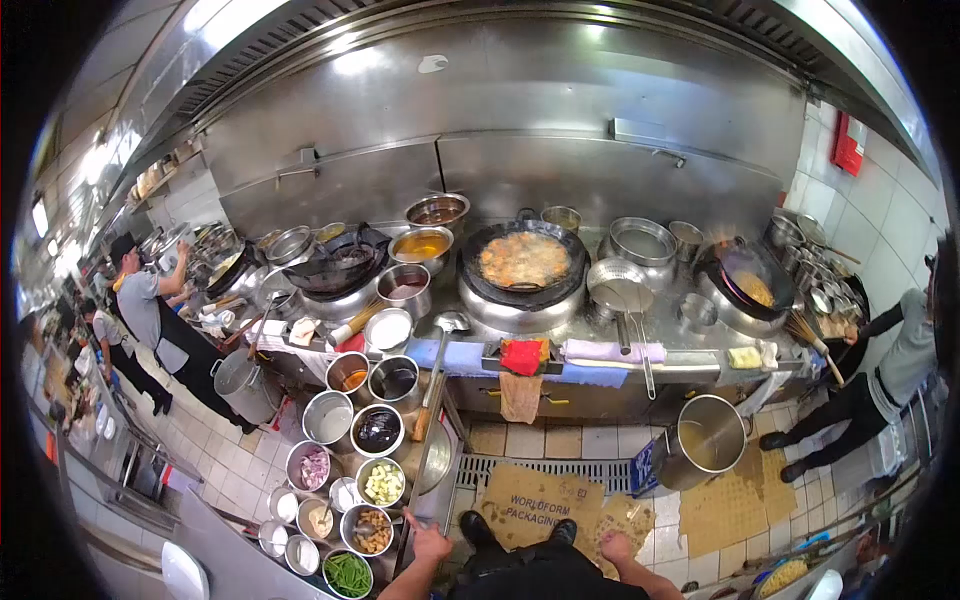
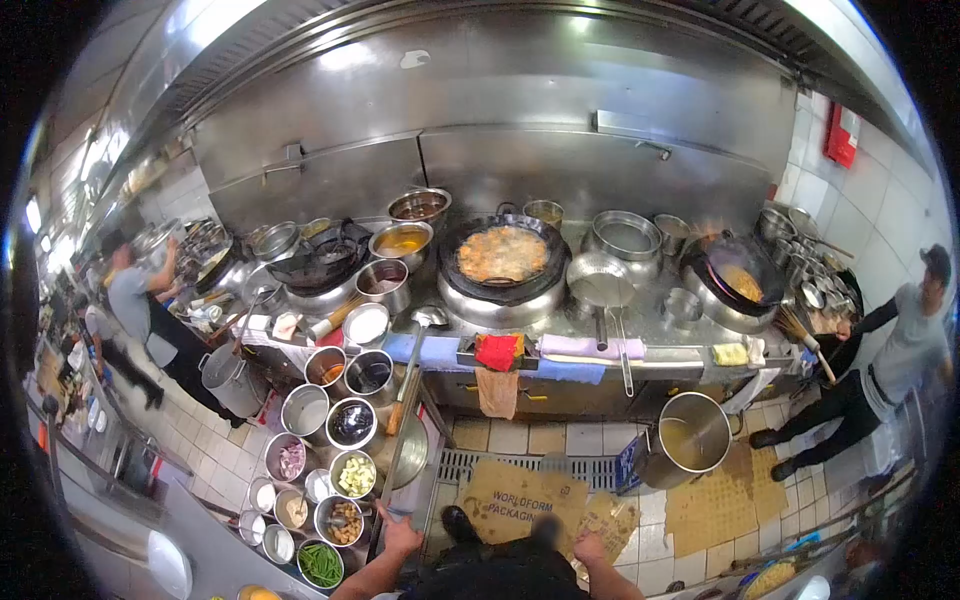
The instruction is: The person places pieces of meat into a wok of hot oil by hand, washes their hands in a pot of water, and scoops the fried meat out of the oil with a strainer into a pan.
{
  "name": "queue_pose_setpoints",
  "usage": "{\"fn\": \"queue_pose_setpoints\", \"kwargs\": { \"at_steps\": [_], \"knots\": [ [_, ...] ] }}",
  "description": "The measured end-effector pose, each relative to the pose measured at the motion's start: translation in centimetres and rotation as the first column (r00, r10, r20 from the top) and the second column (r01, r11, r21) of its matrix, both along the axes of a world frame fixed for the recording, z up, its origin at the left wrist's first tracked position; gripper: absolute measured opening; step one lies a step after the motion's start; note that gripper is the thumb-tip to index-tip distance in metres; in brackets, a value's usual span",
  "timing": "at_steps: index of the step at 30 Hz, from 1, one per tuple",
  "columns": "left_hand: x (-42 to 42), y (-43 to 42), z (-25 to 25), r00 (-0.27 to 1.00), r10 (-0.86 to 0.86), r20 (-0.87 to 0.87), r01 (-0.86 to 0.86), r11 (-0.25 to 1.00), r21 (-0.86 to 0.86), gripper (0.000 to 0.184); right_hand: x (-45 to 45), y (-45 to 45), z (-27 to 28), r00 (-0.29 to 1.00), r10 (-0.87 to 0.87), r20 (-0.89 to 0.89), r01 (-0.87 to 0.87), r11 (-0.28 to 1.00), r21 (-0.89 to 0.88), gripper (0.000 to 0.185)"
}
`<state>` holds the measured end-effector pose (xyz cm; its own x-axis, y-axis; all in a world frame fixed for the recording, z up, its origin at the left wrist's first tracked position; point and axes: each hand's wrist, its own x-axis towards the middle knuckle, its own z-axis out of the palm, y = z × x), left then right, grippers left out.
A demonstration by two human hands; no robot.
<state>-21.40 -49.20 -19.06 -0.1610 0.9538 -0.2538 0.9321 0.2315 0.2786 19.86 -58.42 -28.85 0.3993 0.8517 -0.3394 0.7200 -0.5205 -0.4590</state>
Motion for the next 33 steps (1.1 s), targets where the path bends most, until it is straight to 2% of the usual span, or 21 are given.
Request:
{"fn": "queue_pose_setpoints", "kwargs": {
  "at_steps": [5, 9, 14, 16, 20, 25, 28, 31, 33],
  "knots": [
    [0.2, -0.1, 0.6, 1.0, -0.015, 0.004, 0.015, 1.0, 0.001, 0.043, -0.1, -0.6, 0.2, 1.0, -0.021, 0.009, 0.022, 0.995, -0.096, 0.027],
    [0.3, 0.1, 1.0, 0.999, -0.044, -0.011, 0.044, 0.999, -0.022, 0.041, 0.3, -1.4, -2.9, 0.997, -0.053, -0.058, 0.052, 0.999, -0.012, 0.024],
    [0.6, 0.3, 1.7, 0.996, -0.079, -0.03, 0.079, 0.997, -0.003, 0.041, 0.7, -1.1, -1.5, 0.993, -0.094, -0.073, 0.092, 0.995, -0.025, 0.019],
    [0.5, -0.1, 1.1, 0.996, -0.084, -0.025, 0.084, 0.996, -0.001, 0.041, 1.1, -1.1, -1.7, 0.997, -0.064, -0.037, 0.067, 0.995, 0.07, 0.016],
    [0.7, 0.4, 0.9, 0.997, -0.076, -0.032, 0.076, 0.997, 0.004, 0.043, 0.9, -0.4, 0.1, 0.993, -0.114, 0.005, 0.114, 0.993, -0.006, 0.015],
    [0.6, 0.9, -0.2, 0.992, -0.086, -0.094, 0.087, 0.996, 0.002, 0.044, 0.2, 0.0, 0.3, 0.987, -0.089, 0.134, 0.081, 0.995, 0.063, 0.014],
    [1.2, 0.4, 1.8, 0.994, -0.073, -0.078, 0.07, 0.997, -0.041, 0.045, 0.2, 0.0, -0.1, 0.992, -0.104, 0.072, 0.103, 0.994, 0.027, 0.014],
    [0.7, 0.7, 1.2, 0.993, -0.074, -0.094, 0.063, 0.991, -0.117, 0.047, -0.3, 0.1, 0.3, 0.988, -0.139, 0.064, 0.142, 0.989, -0.041, 0.013],
    [0.9, 1.0, 1.7, 0.994, -0.049, -0.097, 0.034, 0.989, -0.147, 0.048, -0.6, 0.0, 0.9, 0.987, -0.154, 0.036, 0.154, 0.988, 0.004, 0.013]
  ]
}}
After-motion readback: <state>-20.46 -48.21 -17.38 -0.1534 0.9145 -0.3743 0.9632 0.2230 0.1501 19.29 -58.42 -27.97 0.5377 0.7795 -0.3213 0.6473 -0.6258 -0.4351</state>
